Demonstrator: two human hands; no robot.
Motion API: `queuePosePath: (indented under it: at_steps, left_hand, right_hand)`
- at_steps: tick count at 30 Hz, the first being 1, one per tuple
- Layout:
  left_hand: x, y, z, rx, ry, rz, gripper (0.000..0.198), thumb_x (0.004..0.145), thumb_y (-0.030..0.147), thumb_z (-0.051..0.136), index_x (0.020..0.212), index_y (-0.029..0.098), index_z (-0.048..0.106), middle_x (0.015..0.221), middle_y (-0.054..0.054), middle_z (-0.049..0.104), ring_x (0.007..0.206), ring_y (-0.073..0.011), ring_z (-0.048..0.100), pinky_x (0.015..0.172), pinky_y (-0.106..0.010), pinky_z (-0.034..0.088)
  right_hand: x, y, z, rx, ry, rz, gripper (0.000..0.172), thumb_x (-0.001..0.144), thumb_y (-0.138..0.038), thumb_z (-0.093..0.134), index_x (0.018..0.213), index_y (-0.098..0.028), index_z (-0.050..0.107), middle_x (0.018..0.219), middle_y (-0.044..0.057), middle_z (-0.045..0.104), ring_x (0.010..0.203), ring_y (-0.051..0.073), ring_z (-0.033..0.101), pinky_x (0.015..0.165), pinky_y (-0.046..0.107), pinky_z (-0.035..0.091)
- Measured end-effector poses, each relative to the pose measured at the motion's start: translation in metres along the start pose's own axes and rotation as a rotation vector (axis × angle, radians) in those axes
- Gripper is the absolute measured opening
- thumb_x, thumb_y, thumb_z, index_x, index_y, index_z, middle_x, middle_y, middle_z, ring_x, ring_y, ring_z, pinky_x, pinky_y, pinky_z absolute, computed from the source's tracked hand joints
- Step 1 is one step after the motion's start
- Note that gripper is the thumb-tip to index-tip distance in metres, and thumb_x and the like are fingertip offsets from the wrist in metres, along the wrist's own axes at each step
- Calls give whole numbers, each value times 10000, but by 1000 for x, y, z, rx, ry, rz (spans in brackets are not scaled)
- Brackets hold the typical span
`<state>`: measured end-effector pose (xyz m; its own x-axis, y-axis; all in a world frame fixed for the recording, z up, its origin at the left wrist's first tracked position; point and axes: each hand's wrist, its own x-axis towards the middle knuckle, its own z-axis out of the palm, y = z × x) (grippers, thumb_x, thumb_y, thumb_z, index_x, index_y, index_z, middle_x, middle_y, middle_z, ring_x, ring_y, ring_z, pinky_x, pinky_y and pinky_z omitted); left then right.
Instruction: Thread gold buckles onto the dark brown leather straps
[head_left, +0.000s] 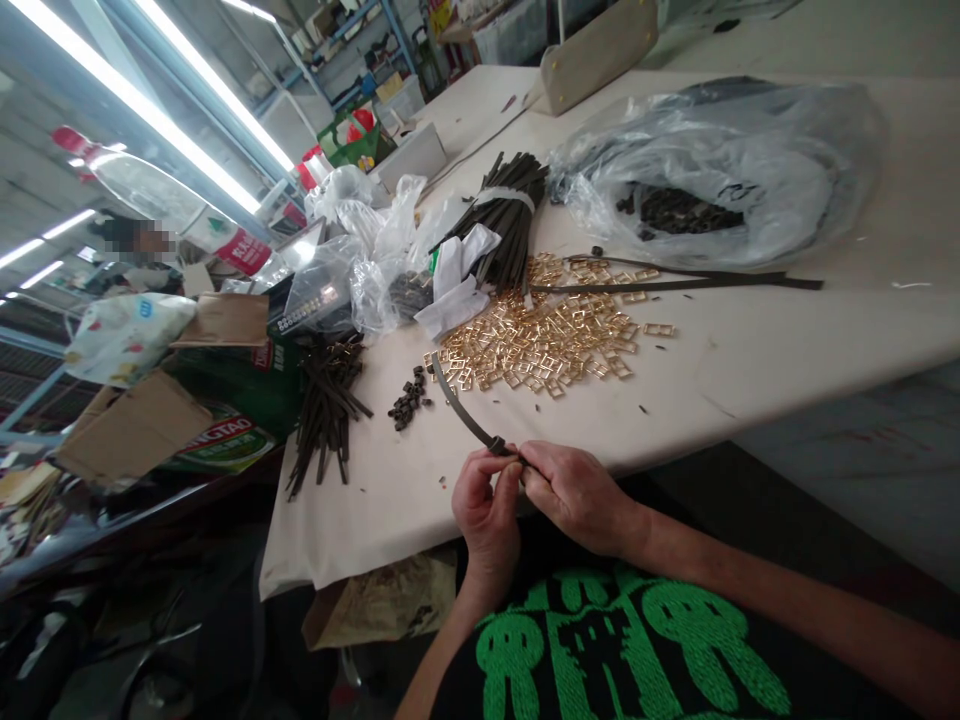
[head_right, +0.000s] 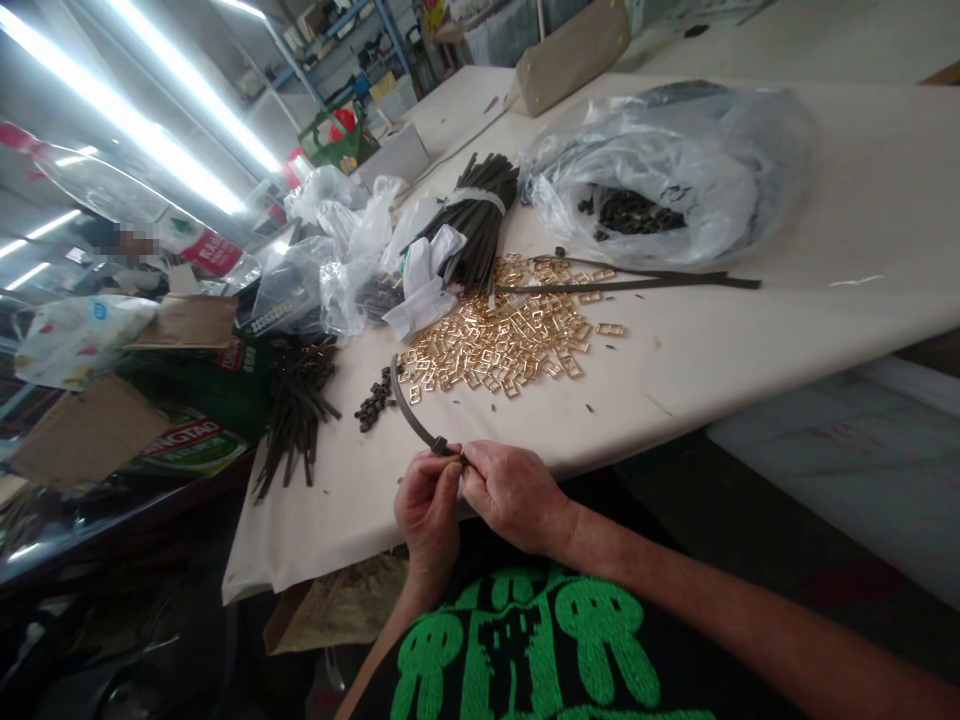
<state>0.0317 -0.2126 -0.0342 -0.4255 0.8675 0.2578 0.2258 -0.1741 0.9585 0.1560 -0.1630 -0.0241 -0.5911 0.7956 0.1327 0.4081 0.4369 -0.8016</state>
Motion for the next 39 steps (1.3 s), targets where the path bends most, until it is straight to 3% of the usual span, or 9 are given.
queuePosePath:
  at_steps: [8,13,17,23,27,32,39]
  left_hand:
    - [-6,-9,1,-254,87,-131,176,754,325,781,734,207,652,794,3,690,793,-157,655,798,-284,511]
    - [2,-1,3,-538,119,-410,289,817,452,699,941,191,682,837,-41,738,804,-162,694,807,-293,523]
    - [6,4,2,-639,74,-548,266,766,413,755,823,154,733,808,-52,750,773,-149,695,804,-267,521]
    - [-3,-8,-5,-436,-9,-466,209,767,291,742,933,169,775,957,-75,769,935,-199,686,917,-310,482]
    - [-4,-13,-9,-386,-82,-368,169,795,261,706,933,198,780,1049,-73,754,1051,-232,653,992,-363,452]
    - [-4,-13,-11,-315,-142,-274,152,807,233,692,930,216,782,1100,-64,741,1098,-239,633,1027,-377,436]
    - [-6,-7,-11,-339,-195,-270,178,847,278,658,965,226,781,1157,-72,715,1161,-249,596,1059,-385,407]
  right_hand:
    - [-3,3,1,55,35,-103,186,909,-186,338,777,-217,466,737,31,581,675,171,544,646,283,402]
    - [-4,7,3,-4,35,-132,208,910,-183,336,798,-205,509,746,42,596,695,182,560,660,291,413]
    - [-5,6,4,13,10,-104,218,919,-193,337,855,-192,546,818,68,639,783,199,602,728,303,447]
    - [-3,1,1,2,-12,-20,220,911,-183,357,790,-192,541,777,56,636,721,186,592,687,297,443]
    - [-4,1,0,29,-36,-1,216,908,-169,390,889,-177,605,839,61,673,792,192,621,737,296,464]
    - [-4,0,-1,25,-32,-15,273,898,-150,398,1026,-164,639,936,78,706,876,208,647,802,315,484]
    - [-4,-4,-5,-71,-20,-96,261,898,-153,378,924,-156,638,868,81,697,817,199,632,767,306,466]
